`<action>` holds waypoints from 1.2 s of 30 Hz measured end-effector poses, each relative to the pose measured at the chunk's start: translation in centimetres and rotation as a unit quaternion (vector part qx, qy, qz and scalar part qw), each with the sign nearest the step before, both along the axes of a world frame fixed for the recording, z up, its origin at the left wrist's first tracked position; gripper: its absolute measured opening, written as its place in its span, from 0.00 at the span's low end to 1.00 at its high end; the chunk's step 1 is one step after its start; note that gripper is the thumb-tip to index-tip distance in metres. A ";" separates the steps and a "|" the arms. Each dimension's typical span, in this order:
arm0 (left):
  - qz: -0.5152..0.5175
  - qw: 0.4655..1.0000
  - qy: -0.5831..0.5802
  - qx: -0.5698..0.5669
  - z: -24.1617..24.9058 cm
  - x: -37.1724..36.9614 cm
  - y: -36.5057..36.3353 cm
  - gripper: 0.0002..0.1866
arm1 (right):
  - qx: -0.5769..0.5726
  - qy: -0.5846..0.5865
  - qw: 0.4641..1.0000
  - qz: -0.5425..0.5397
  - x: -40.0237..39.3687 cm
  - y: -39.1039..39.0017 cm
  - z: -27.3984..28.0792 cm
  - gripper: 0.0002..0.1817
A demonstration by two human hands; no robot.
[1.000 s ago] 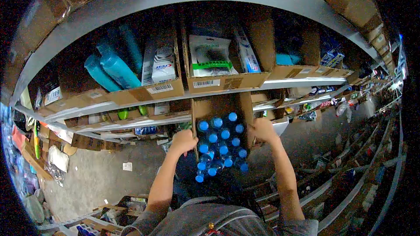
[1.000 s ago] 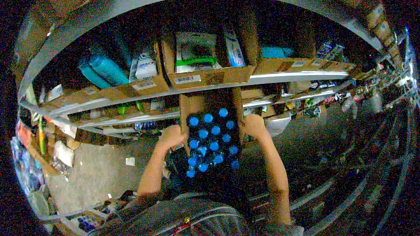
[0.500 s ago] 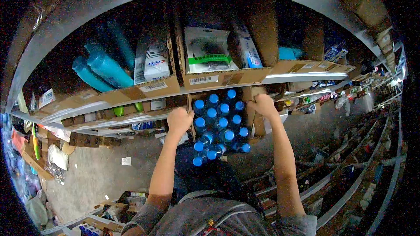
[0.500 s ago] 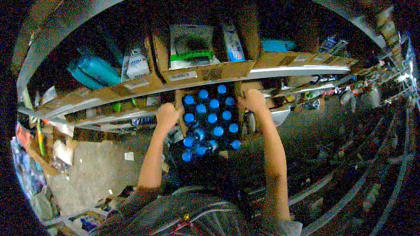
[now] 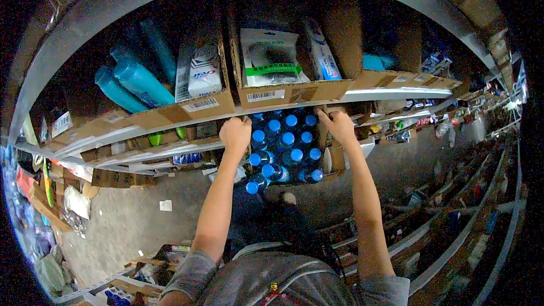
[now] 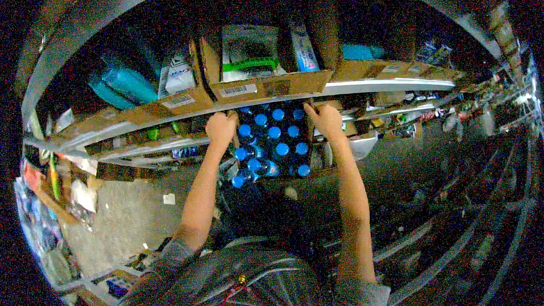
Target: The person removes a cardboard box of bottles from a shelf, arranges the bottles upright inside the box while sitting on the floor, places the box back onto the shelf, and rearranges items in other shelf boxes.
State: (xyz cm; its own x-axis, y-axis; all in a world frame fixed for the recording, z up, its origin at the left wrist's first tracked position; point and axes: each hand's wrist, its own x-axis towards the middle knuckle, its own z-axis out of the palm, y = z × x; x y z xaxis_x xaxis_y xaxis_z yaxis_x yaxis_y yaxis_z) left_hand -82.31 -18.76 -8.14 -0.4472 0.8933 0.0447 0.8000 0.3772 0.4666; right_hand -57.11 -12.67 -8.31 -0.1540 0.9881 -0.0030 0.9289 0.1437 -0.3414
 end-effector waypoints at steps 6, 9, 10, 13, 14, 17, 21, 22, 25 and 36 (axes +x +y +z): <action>0.006 1.000 -0.002 -0.012 0.1 0.2 0.2 0.18 | -0.030 0.493 0.838 -0.232 5.7 -8.5 -8.2 0.24; -0.001 1.000 0.003 -0.020 0.7 0.6 -0.2 0.17 | -0.350 0.668 0.600 -0.267 5.7 -14.5 -10.3 0.27; -0.002 1.000 -0.004 -0.023 0.8 0.6 -0.3 0.16 | -0.414 0.688 0.521 -0.289 5.0 -15.2 -11.3 0.32; -0.003 0.999 -0.013 -0.046 0.2 0.2 -0.2 0.16 | -0.533 0.776 0.298 -0.159 1.3 -16.6 -13.1 0.36; -0.004 0.999 -0.011 -0.045 0.1 0.1 -0.2 0.16 | -0.548 0.788 0.213 -0.183 -0.4 -16.9 -12.9 0.36; -0.011 0.999 -0.014 -0.043 0.3 -0.1 -0.3 0.16 | -0.521 0.809 0.129 -0.241 -2.6 -16.9 -13.0 0.38; -0.021 0.999 -0.019 -0.044 0.8 0.1 -0.6 0.17 | -0.396 0.895 0.120 -0.169 -4.9 -16.1 -13.2 0.37; -0.023 0.999 -0.016 -0.045 0.8 0.1 -0.7 0.17 | -0.395 0.895 0.120 -0.168 -4.8 -16.1 -12.8 0.37; -0.012 0.999 -0.011 -0.036 0.9 0.2 -0.5 0.18 | -0.404 0.871 0.127 -0.247 -4.5 -15.6 -12.1 0.35; -0.046 0.994 -0.098 -0.027 0.7 -0.5 -2.0 0.25 | -0.463 0.843 0.202 -0.185 -5.0 -13.3 -8.4 0.32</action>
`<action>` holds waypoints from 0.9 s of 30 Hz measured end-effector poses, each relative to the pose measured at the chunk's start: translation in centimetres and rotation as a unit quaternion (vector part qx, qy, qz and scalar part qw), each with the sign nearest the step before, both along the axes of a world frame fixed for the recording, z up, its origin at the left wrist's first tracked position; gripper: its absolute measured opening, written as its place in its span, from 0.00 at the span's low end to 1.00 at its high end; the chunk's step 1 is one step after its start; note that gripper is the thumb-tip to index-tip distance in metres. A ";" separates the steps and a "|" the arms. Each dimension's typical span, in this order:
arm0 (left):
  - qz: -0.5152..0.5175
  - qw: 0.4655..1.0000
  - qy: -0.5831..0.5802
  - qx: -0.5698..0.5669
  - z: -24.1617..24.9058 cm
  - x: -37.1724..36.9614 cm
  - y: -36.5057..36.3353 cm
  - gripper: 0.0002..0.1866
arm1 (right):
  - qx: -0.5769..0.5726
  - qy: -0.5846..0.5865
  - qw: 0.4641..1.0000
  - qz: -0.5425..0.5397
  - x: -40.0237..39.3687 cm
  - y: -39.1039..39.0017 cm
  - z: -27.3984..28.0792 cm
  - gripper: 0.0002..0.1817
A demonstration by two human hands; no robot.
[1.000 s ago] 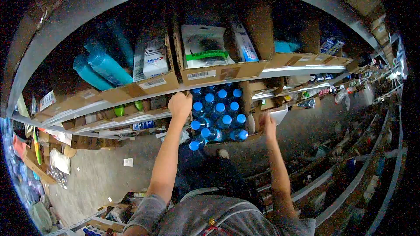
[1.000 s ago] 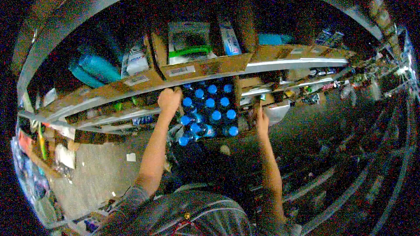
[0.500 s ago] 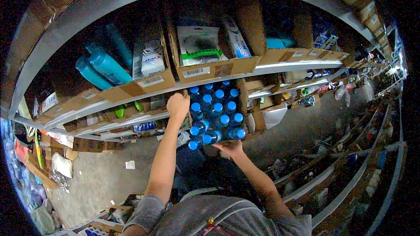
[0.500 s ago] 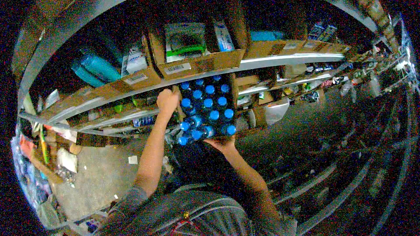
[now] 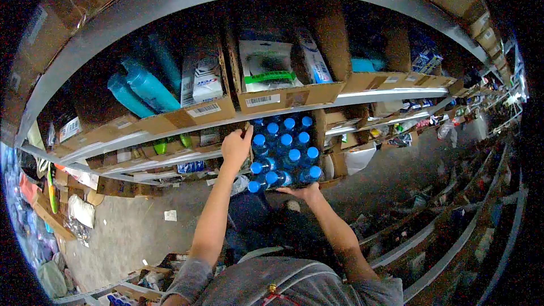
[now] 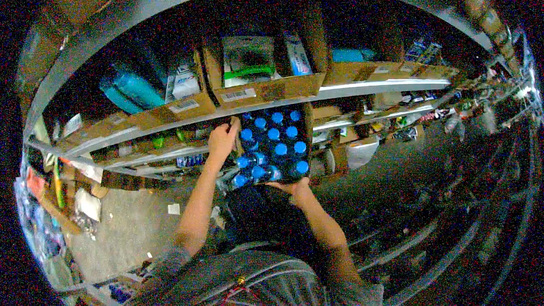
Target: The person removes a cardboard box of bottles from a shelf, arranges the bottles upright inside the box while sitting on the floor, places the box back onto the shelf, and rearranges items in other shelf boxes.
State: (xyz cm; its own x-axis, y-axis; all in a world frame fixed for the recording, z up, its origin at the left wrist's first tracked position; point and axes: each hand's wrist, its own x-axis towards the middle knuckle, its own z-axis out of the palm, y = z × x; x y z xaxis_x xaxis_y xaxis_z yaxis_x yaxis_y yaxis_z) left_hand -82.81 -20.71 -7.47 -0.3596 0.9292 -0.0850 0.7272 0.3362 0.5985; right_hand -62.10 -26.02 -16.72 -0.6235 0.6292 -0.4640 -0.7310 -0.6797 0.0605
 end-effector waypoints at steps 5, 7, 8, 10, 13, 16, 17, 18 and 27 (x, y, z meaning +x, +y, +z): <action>0.030 0.969 -0.245 -0.006 -0.3 -0.8 -2.6 0.25 | 0.245 -0.171 0.949 0.099 0.8 2.9 -3.4 0.33; 0.026 0.985 -0.162 0.044 -6.2 -2.4 -3.0 0.24 | 0.425 -0.234 0.866 0.125 1.3 4.0 -4.4 0.33; 0.009 0.982 -0.187 0.028 -8.0 -2.8 -3.6 0.22 | 0.400 -0.128 0.901 0.109 1.7 4.5 -5.2 0.33; -0.007 0.977 -0.211 0.013 -8.4 -2.3 -5.0 0.20 | 0.473 -0.121 0.862 0.139 2.4 5.6 -6.2 0.33; 0.004 0.929 -0.349 -0.125 -8.0 -0.7 -7.3 0.13 | 0.106 0.034 0.993 0.032 1.6 6.6 -4.5 0.33; 0.012 0.893 -0.421 -0.159 -8.7 0.3 -8.4 0.13 | 0.075 0.029 0.997 -0.002 1.0 7.9 -5.3 0.35; -0.007 0.898 -0.418 -0.139 -8.1 0.6 -8.6 0.12 | 0.080 0.030 0.996 -0.009 1.0 8.4 -6.5 0.35; -0.027 0.902 -0.415 -0.117 -7.8 0.8 -8.7 0.11 | 0.202 -0.010 0.979 0.039 0.8 8.9 -6.6 0.36; -0.050 0.938 -0.316 0.134 -5.6 0.8 -5.7 0.12 | 0.153 -0.045 0.987 0.014 -1.1 14.3 -5.2 0.35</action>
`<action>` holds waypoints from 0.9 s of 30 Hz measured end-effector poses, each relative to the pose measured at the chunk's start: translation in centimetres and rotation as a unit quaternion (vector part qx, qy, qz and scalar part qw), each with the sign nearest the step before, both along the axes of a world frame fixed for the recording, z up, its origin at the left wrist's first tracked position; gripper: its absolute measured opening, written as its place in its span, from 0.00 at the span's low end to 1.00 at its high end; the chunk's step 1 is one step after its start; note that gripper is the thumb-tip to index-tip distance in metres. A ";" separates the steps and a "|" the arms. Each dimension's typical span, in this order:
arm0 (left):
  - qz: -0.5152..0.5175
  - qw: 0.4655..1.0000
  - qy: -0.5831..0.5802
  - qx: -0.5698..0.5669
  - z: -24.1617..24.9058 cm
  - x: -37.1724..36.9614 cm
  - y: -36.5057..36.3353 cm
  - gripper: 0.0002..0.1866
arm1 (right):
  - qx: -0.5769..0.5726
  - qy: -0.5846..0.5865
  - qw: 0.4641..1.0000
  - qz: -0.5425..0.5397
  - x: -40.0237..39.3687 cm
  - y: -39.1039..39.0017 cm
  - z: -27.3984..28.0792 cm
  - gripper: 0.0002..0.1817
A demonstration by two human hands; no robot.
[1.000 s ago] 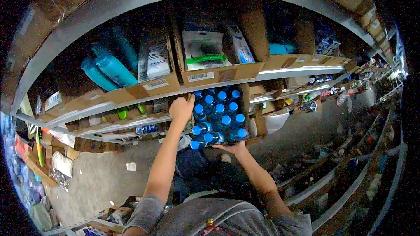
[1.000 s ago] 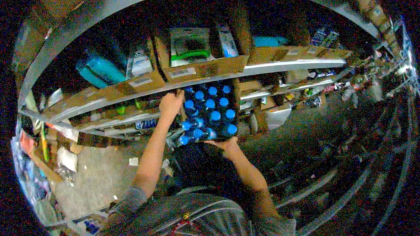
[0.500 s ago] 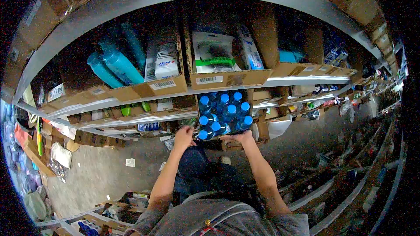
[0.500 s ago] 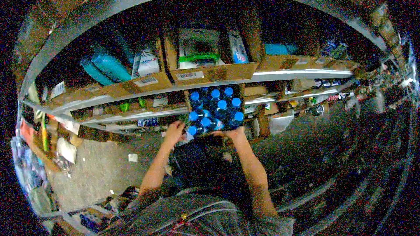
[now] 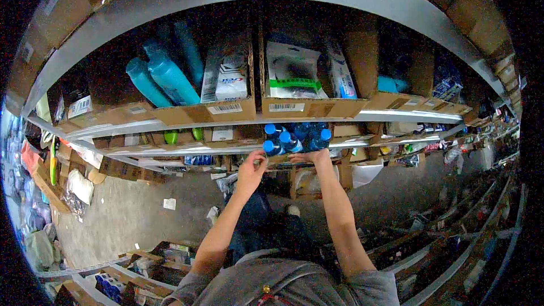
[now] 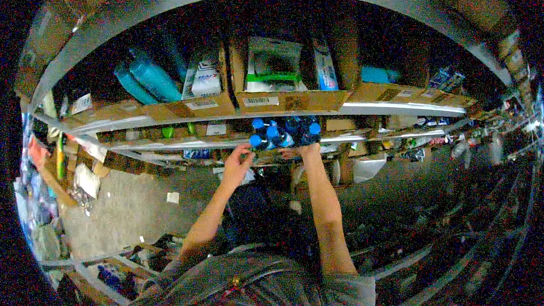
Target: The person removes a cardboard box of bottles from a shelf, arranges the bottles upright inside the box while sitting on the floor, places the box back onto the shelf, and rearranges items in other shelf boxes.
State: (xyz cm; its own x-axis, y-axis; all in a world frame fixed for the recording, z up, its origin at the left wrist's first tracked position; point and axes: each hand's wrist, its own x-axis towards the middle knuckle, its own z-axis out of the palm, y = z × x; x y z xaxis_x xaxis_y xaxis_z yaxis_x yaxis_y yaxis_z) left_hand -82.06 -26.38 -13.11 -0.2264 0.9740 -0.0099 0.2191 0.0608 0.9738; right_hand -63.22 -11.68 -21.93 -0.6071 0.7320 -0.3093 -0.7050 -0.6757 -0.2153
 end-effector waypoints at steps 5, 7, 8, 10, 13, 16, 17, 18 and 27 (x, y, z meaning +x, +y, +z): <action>0.057 0.984 0.162 0.050 0.4 0.9 1.6 0.14 | -0.043 -0.017 0.998 -0.032 -0.3 0.9 1.2 0.35; 0.057 0.994 0.078 0.048 0.0 1.4 2.4 0.14 | -0.073 -0.018 0.996 -0.046 -0.2 -0.1 1.2 0.35; 0.062 0.997 -0.006 0.046 -0.2 1.5 2.8 0.14 | -0.093 -0.019 0.994 -0.049 -0.3 -0.9 1.2 0.35; 0.048 0.996 0.005 0.081 -1.5 1.6 4.1 0.15 | -0.120 -0.024 0.991 -0.054 -0.5 -2.8 1.9 0.35; 0.033 0.996 0.052 0.068 -0.9 2.1 5.1 0.15 | -0.084 -0.007 0.996 -0.026 -0.4 -5.6 3.0 0.29; 0.013 0.986 0.163 0.038 0.5 2.3 5.4 0.16 | -0.114 -0.158 0.980 0.043 -0.5 -8.2 6.4 0.20; 0.011 0.986 0.163 0.038 0.4 2.3 5.4 0.16 | -0.104 -0.146 0.982 0.060 -0.1 -8.8 7.7 0.18; 0.053 0.980 0.186 0.053 0.4 2.3 5.3 0.16 | -0.104 -0.145 0.982 0.060 0.0 -9.2 8.6 0.18; 0.080 0.967 0.222 0.098 -0.6 1.5 6.3 0.21 | 0.183 -0.459 0.869 0.026 1.3 -10.0 4.7 0.13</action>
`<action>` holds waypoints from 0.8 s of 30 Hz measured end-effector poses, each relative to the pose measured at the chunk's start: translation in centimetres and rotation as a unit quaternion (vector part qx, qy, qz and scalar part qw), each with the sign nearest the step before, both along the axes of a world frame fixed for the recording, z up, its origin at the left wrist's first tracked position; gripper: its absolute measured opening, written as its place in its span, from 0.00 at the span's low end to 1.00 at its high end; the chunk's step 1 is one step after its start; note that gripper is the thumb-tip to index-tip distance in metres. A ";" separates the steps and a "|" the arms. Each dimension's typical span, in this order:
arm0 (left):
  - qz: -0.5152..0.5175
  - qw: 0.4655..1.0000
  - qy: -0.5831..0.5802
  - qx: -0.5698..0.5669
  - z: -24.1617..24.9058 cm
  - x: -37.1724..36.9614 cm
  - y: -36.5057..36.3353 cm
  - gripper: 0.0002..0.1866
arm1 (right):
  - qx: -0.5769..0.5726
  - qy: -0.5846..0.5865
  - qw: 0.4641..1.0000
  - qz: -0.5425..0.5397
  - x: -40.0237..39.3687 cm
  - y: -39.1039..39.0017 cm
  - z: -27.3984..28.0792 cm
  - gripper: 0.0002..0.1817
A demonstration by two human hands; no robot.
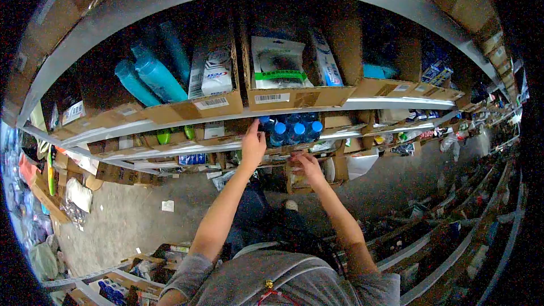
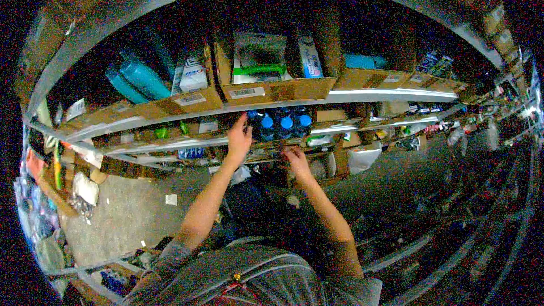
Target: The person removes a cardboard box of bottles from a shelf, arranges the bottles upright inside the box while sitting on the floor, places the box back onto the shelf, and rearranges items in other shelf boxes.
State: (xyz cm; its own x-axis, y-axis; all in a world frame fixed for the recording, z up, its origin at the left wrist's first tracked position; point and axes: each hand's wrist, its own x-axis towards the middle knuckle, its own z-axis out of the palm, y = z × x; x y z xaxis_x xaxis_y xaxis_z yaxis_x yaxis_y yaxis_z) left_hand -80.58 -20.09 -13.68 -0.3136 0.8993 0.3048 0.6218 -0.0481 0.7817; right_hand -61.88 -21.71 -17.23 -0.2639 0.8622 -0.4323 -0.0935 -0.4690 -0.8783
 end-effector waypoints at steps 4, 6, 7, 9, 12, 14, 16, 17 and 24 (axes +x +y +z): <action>-0.056 0.998 0.007 -0.040 0.1 0.2 1.1 0.20 | -0.037 -0.027 0.998 0.033 -0.8 -0.6 0.4 0.13; -0.069 0.996 0.018 -0.046 0.2 0.1 1.5 0.20 | -0.026 -0.058 0.996 0.054 -1.0 -0.4 -0.9 0.14; -0.078 0.993 0.009 -0.090 0.2 -0.1 1.7 0.20 | 0.017 -0.077 0.995 0.063 -1.2 -0.2 -1.9 0.14; -0.087 0.987 -0.001 -0.132 -0.5 -0.4 1.9 0.20 | 0.061 -0.095 0.991 0.072 -1.3 -0.1 -2.3 0.14; -0.070 0.996 -0.005 -0.047 -1.6 -0.7 1.3 0.20 | 0.110 -0.142 0.980 0.082 -1.8 -0.2 0.0 0.14; -0.092 0.982 -0.152 -0.058 -0.7 -0.7 0.1 0.18 | 0.143 -0.229 0.958 0.096 -2.0 -0.2 0.0 0.13; -0.089 0.979 -0.178 -0.034 -1.2 -1.1 -0.8 0.19 | 0.177 -0.239 0.949 0.105 -2.3 -0.1 0.2 0.13; -0.090 0.975 -0.203 -0.009 -1.3 -1.3 -1.3 0.19 | 0.211 -0.248 0.939 0.110 -2.5 -0.1 0.3 0.13; -0.001 0.977 -0.214 0.008 -6.0 -5.8 -5.5 0.14 | 0.287 -0.225 0.914 0.178 -5.4 0.2 -2.3 0.15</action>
State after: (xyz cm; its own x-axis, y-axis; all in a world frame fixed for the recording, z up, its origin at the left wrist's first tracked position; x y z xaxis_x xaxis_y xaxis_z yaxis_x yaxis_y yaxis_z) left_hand -86.35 -25.58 -19.67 -0.4136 0.8961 0.1611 0.2387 -0.0640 0.9690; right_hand -67.25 -21.47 -19.49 -0.4791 0.8749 -0.0707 0.4075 0.1503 -0.9008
